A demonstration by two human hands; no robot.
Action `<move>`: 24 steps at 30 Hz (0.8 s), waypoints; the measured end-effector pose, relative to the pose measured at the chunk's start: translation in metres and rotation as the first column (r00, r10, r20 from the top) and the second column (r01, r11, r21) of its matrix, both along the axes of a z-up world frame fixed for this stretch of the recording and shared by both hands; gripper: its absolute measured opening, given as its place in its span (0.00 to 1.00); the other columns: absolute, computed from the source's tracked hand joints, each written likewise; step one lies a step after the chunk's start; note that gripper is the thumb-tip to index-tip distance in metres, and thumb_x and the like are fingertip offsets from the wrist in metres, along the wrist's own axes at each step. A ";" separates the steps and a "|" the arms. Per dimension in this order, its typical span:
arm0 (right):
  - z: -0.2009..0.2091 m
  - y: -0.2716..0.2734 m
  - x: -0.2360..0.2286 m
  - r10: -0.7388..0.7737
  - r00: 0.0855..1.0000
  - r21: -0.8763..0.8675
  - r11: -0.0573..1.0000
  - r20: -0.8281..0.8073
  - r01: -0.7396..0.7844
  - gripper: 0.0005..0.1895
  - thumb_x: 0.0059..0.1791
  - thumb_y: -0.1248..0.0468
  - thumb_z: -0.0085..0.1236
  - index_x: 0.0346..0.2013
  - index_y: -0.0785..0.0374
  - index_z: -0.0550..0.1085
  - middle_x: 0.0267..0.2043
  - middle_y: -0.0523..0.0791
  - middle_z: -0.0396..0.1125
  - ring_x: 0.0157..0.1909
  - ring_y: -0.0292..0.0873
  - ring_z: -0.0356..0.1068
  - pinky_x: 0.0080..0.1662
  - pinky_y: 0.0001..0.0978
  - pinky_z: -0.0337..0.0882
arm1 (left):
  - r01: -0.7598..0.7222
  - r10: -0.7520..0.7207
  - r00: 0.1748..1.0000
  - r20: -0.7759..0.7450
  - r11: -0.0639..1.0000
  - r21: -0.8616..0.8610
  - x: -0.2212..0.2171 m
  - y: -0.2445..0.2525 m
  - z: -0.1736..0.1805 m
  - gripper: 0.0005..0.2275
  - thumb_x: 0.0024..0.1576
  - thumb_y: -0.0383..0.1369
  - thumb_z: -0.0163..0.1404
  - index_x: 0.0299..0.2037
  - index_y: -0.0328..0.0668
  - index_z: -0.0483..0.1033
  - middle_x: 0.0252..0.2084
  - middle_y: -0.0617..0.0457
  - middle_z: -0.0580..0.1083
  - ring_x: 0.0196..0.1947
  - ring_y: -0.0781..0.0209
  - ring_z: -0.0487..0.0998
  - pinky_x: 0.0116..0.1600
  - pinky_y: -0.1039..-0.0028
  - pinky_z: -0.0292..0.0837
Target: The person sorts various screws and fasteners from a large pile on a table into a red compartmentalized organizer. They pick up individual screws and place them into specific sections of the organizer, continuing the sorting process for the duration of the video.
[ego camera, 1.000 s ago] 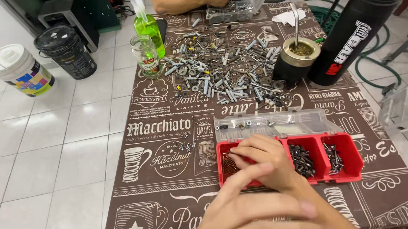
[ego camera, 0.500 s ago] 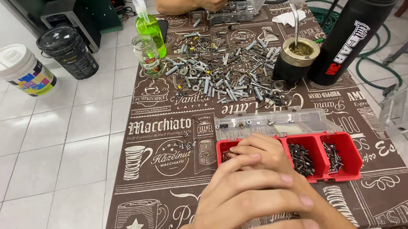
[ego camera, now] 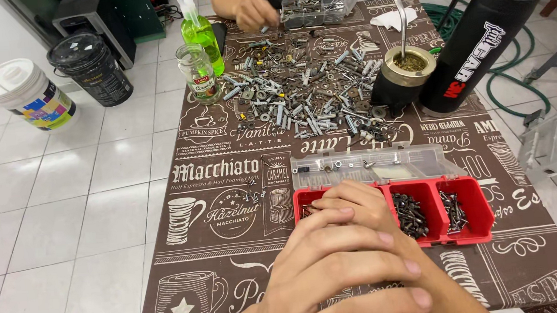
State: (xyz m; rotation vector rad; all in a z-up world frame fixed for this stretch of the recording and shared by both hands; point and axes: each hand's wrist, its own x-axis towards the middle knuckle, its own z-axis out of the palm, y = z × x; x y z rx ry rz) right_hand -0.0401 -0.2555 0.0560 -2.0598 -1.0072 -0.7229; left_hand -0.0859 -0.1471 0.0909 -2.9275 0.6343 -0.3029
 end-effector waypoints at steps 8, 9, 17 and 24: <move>-0.026 -0.001 0.010 -0.072 0.995 0.077 0.995 0.064 0.067 0.04 0.52 0.68 0.56 0.34 0.64 0.71 0.32 0.47 0.68 0.32 0.45 0.68 0.37 0.37 0.71 | 0.537 -0.457 0.800 0.389 0.257 -0.803 0.042 0.070 0.040 0.19 0.57 0.45 0.51 0.50 0.37 0.75 0.48 0.49 0.79 0.49 0.53 0.80 0.60 0.59 0.71; -0.016 0.001 0.009 -0.043 0.994 0.093 0.995 0.098 0.034 0.07 0.50 0.67 0.63 0.39 0.67 0.74 0.37 0.51 0.73 0.36 0.48 0.73 0.40 0.38 0.75 | 0.438 -0.433 0.863 0.260 0.383 -0.814 0.057 0.070 0.029 0.16 0.56 0.40 0.53 0.50 0.38 0.75 0.47 0.49 0.79 0.46 0.54 0.78 0.55 0.63 0.68; -0.016 0.001 0.013 -0.323 0.946 0.162 0.936 0.040 0.313 0.06 0.43 0.73 0.67 0.32 0.59 0.81 0.30 0.41 0.75 0.29 0.44 0.75 0.35 0.33 0.76 | 0.252 -0.516 0.853 0.076 0.280 -0.926 0.095 0.081 -0.036 0.05 0.59 0.29 0.54 0.41 0.42 0.83 0.31 0.46 0.81 0.31 0.44 0.83 0.39 0.60 0.76; -0.004 0.006 0.009 -0.317 0.946 0.189 0.927 -0.074 0.325 0.07 0.43 0.71 0.70 0.33 0.59 0.83 0.30 0.41 0.76 0.27 0.41 0.75 0.33 0.29 0.76 | 0.139 -0.556 0.830 0.042 0.134 -0.981 0.099 0.084 -0.050 0.05 0.61 0.27 0.53 0.40 0.44 0.83 0.29 0.50 0.80 0.28 0.56 0.82 0.38 0.65 0.76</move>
